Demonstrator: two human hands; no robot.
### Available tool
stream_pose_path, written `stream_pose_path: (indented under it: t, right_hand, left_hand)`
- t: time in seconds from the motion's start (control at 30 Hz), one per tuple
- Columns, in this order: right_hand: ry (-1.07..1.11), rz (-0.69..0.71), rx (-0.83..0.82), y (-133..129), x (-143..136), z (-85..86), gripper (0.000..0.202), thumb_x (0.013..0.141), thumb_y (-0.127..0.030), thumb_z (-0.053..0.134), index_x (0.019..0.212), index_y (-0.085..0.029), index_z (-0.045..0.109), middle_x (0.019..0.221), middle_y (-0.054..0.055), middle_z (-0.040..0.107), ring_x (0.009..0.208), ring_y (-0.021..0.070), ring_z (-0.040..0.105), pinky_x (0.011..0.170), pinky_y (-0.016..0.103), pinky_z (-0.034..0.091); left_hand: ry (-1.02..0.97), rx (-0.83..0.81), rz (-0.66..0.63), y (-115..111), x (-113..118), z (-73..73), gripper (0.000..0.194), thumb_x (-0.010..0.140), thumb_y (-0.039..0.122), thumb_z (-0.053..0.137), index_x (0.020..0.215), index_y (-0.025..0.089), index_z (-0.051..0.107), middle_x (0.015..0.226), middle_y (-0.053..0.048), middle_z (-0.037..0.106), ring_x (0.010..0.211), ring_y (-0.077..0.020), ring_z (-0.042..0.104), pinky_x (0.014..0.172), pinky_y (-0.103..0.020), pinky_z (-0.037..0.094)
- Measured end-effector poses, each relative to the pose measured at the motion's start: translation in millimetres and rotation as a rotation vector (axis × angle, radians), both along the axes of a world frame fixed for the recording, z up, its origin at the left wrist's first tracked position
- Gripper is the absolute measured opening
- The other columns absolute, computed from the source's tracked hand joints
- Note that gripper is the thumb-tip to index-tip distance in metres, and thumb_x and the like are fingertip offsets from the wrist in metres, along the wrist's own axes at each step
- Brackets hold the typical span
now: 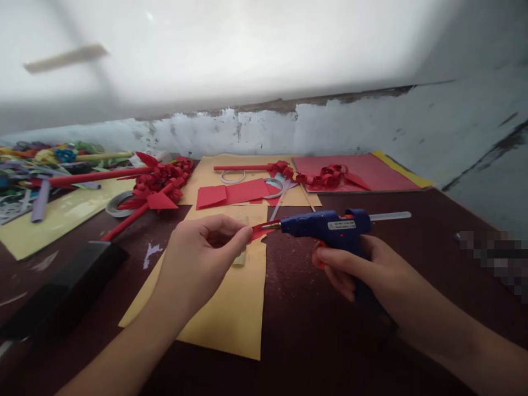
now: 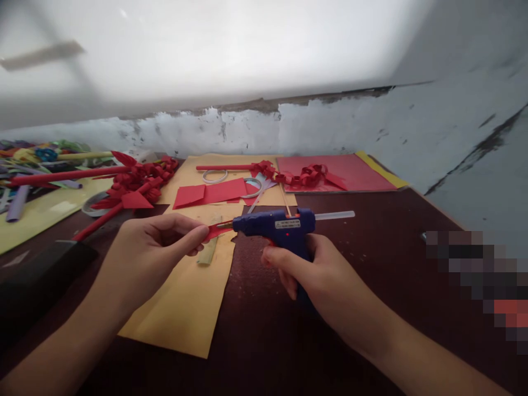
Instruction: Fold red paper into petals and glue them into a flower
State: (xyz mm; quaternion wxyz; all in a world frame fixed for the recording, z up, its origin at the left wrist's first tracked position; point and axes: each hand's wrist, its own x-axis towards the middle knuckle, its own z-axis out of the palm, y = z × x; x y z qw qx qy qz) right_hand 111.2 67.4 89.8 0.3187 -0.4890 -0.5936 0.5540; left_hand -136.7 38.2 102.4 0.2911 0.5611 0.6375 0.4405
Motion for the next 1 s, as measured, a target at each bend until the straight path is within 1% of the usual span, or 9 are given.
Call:
stream_pose_path:
  t: [0.13, 0.3, 0.53, 0.7, 0.77, 0.87, 1.0]
  right_hand:
    - [-0.027, -0.009, -0.025, -0.6, -3.0, -1.2, 0.044, 0.085, -0.055, 0.078, 0.061, -0.023, 0.060, 0.052, -0.002, 0.054, 0.051, 0.0155, 0.048, 0.052, 0.031, 0.036]
    - [-0.035, -0.014, -0.006, -1.1, -3.6, -1.8, 0.051, 0.086, -0.057, 0.076, 0.054, -0.023, 0.053, 0.053, -0.001, 0.054, 0.053, 0.0159, 0.049, 0.056, 0.031, 0.038]
    - [-0.075, -0.011, 0.002, -2.5, -3.2, -2.8, 0.050, 0.088, -0.059, 0.072, 0.058, -0.024, 0.055, 0.053, -0.001, 0.054, 0.053, 0.0162, 0.049, 0.055, 0.031, 0.037]
    - [-0.080, -0.015, 0.063, -3.8, -3.8, 1.6, 0.055, 0.088, -0.060, 0.072, 0.053, -0.024, 0.051, 0.054, -0.001, 0.054, 0.054, 0.0160, 0.050, 0.057, 0.032, 0.037]
    - [-0.066, -0.017, 0.092, -4.6, -2.7, 1.6, 0.055, 0.089, -0.060, 0.071, 0.054, -0.023, 0.051, 0.054, -0.001, 0.054, 0.055, 0.0157, 0.050, 0.058, 0.032, 0.038]
    - [-0.017, -0.025, 0.114, -6.1, 0.0, -1.8, 0.053, 0.093, -0.059, 0.070, 0.057, -0.022, 0.055, 0.055, -0.002, 0.054, 0.056, 0.0150, 0.051, 0.059, 0.031, 0.039]
    - [0.080, -0.021, 0.134, -8.5, 3.4, -6.2, 0.038, 0.095, -0.051, 0.073, 0.072, -0.021, 0.068, 0.056, -0.004, 0.055, 0.057, 0.0137, 0.052, 0.059, 0.029, 0.040]
  left_hand:
    - [0.041, 0.020, -0.001, -2.1, 1.2, -0.7, 0.018, 0.086, 0.038, 0.078, 0.076, 0.022, 0.080, 0.066, 0.002, 0.076, 0.062, -0.0144, 0.071, 0.054, -0.020, 0.051]
    - [0.048, 0.043, -0.013, -3.0, 2.6, -1.7, 0.019, 0.086, 0.036, 0.078, 0.075, 0.021, 0.078, 0.066, 0.002, 0.076, 0.059, -0.0146, 0.071, 0.052, -0.020, 0.050]
    - [0.075, 0.078, 0.020, -2.3, 4.3, -2.3, 0.014, 0.086, 0.030, 0.077, 0.075, 0.021, 0.079, 0.063, 0.003, 0.075, 0.057, -0.0117, 0.070, 0.051, -0.017, 0.047]
    - [0.007, 0.072, 0.042, -1.9, 4.4, -4.2, 0.009, 0.085, 0.030, 0.079, 0.080, 0.021, 0.080, 0.069, 0.002, 0.079, 0.061, -0.0115, 0.071, 0.054, -0.016, 0.049]
    - [-0.021, 0.069, 0.044, -1.6, 4.6, -4.6, 0.010, 0.083, 0.028, 0.080, 0.078, 0.020, 0.078, 0.069, 0.001, 0.078, 0.062, -0.0115, 0.071, 0.054, -0.016, 0.049]
    - [-0.056, 0.071, 0.041, -0.4, 5.2, -5.2, 0.018, 0.082, 0.028, 0.081, 0.070, 0.019, 0.070, 0.069, 0.001, 0.076, 0.061, -0.0110, 0.068, 0.054, -0.017, 0.048]
    - [-0.129, 0.063, 0.002, 2.2, 5.8, -6.2, 0.023, 0.081, 0.024, 0.082, 0.068, 0.018, 0.065, 0.066, 0.003, 0.071, 0.059, -0.0089, 0.064, 0.054, -0.016, 0.046]
